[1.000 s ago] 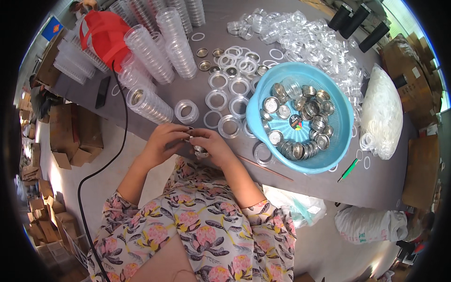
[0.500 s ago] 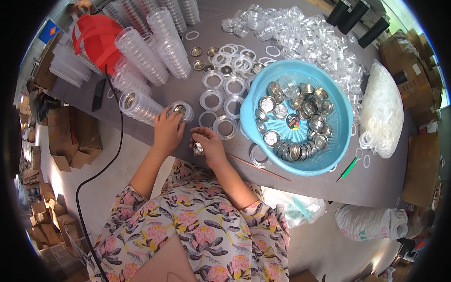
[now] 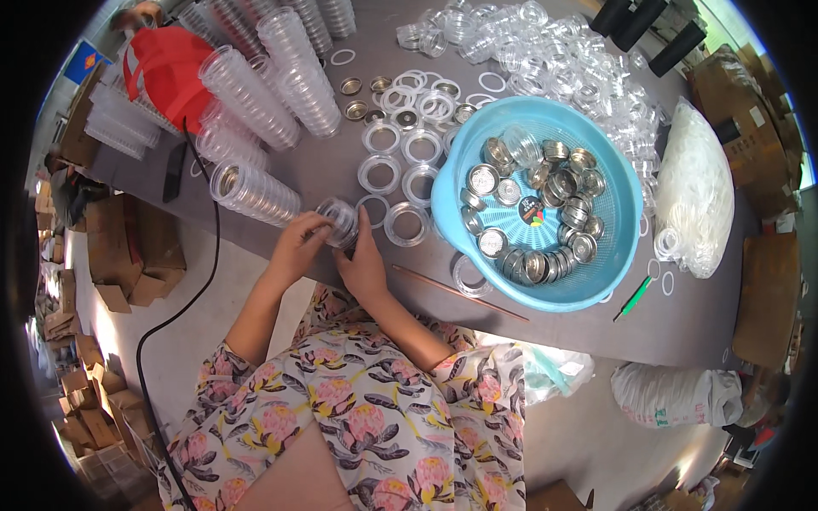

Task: The person assembles clear plastic containers by placing metal lids and white rubber seals into the container openings. They repeatedly pick up lids and seals from a blue basket and the table, insert them into the containers, and stack the finished units.

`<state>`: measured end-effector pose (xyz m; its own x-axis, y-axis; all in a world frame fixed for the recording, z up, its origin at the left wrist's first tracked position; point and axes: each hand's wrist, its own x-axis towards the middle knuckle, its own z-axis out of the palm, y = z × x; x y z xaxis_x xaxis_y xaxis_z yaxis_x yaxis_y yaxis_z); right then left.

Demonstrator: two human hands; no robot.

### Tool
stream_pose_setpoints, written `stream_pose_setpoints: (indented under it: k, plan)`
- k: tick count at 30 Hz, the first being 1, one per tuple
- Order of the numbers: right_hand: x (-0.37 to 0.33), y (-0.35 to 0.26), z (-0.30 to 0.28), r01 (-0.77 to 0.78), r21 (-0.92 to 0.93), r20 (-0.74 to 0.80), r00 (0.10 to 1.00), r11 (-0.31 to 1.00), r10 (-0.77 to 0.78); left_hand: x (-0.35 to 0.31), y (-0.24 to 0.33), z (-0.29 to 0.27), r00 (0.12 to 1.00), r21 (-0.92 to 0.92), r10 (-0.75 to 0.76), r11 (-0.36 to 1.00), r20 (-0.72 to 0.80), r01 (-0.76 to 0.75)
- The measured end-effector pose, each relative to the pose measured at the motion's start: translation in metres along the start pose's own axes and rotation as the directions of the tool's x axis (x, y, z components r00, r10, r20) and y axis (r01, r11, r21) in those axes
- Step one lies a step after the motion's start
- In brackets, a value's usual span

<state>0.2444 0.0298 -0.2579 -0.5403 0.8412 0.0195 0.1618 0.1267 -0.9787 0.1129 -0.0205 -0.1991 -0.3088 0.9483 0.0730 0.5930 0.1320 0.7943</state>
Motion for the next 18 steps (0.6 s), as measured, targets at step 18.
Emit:
stream_pose_setpoints:
  k: [18]
  plan:
    - [-0.001, 0.007, -0.002, -0.236, 0.404, 0.167, 0.969, 0.884, 0.183, -0.008, 0.051, -0.116, 0.879, 0.611, 0.327, 0.790, -0.346, -0.053]
